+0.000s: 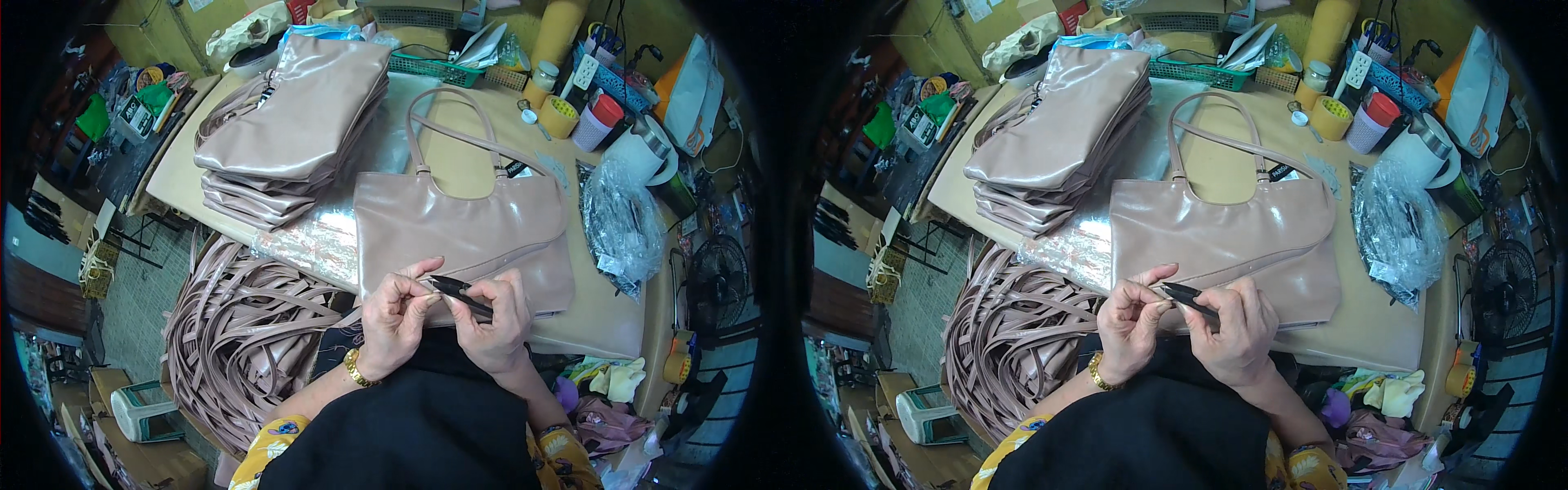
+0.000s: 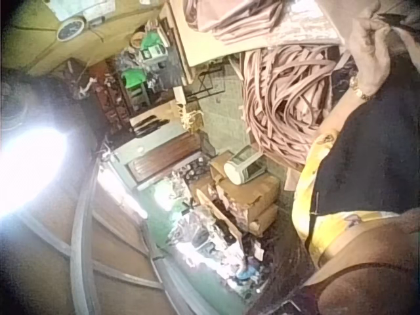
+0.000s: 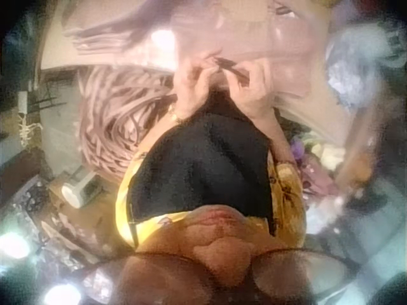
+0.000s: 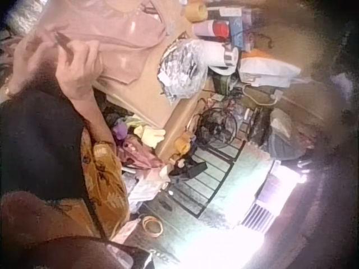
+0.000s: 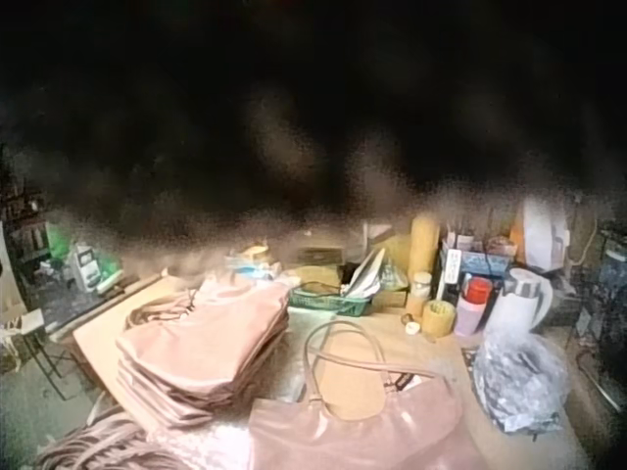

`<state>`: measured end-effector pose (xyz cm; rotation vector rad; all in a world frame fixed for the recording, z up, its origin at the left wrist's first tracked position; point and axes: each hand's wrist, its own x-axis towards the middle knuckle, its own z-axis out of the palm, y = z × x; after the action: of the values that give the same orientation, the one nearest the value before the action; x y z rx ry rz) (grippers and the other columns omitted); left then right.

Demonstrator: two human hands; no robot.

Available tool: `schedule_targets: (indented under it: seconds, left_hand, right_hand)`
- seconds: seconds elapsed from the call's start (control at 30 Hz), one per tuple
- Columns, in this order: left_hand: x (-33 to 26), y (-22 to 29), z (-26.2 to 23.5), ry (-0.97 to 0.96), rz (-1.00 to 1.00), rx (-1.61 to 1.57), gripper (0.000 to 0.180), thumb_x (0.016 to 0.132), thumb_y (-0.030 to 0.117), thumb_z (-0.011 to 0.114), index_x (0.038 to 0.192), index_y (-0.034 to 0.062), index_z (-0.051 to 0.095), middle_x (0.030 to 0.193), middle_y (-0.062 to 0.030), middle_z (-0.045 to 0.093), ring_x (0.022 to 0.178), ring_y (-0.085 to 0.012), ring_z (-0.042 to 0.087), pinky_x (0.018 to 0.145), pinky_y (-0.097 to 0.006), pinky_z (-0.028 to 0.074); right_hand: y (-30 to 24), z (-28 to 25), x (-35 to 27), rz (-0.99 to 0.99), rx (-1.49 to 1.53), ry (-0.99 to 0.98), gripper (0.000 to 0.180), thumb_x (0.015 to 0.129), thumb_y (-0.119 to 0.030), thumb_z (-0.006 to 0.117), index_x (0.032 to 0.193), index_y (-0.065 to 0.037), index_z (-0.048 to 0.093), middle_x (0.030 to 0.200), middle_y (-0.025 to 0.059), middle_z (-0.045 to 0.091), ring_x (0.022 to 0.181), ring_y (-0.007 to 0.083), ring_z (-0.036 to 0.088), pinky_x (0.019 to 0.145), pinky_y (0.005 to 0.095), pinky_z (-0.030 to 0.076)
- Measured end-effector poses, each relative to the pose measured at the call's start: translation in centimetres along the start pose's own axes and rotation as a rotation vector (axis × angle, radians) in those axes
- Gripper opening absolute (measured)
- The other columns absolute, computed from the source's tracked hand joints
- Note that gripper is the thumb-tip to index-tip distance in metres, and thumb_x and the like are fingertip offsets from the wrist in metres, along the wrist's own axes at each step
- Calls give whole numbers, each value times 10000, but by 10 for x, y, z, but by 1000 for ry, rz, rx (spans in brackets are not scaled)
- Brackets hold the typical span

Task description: Checking the straps and removing loose threads from a leather handbag using shears.

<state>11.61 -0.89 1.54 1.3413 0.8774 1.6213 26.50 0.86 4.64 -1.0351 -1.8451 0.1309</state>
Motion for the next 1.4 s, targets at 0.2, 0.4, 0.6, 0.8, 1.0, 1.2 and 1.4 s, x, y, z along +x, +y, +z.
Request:
schedule_targets:
  seconds: [0.2,0.4,0.6,0.8,1.0,1.2,1.4]
  left_hand:
    - [0,1,7,153,-142,-194,153,838,-41,625,962,-18,538,1111,-130,533,931,-119,575,803,-218,474]
    - [1,-4,4,133,-13,31,97,825,-55,635,905,-28,587,1035,-80,520,850,-81,561,756,-198,476]
    - [0,-2,4,137,-59,-4,80,819,-52,644,881,-28,600,1052,-87,521,842,-79,561,742,-197,481]
    - [0,6,5,120,-44,47,64,815,-54,649,853,-30,604,1020,-94,538,828,-76,558,748,-195,475]
    - [2,-7,-4,187,97,47,156,771,-127,641,826,-16,546,918,-97,576,870,-181,625,815,-338,530]
    - [2,-1,-21,-218,214,335,218,742,-77,639,917,12,542,940,-110,573,915,-219,595,845,-325,479]
    - [13,-3,-36,-261,-495,-247,194,903,71,579,1068,11,495,1076,-100,598,899,-108,585,803,-232,480]
  right_hand:
    - [-1,1,0,106,65,-15,326,638,-76,771,836,-79,512,739,63,494,590,241,524,509,362,403]
    - [2,3,1,17,15,15,328,635,-79,772,827,-84,506,726,55,498,567,231,517,499,355,398]
    - [4,3,-1,-136,-64,51,313,651,-87,772,811,-96,503,702,32,495,548,209,500,484,340,388]
    - [9,8,-10,39,196,78,282,702,-82,757,824,-84,503,670,15,458,544,166,471,506,281,386]
    - [14,-5,4,625,808,-216,303,793,-81,709,1046,-9,559,708,-55,431,616,39,415,562,201,362]
    - [39,20,-4,703,724,-151,129,884,-131,633,898,-8,671,682,-67,520,629,17,408,543,195,324]
    - [36,16,5,596,674,-241,155,886,-143,635,922,4,669,709,-51,566,628,32,453,567,205,370]
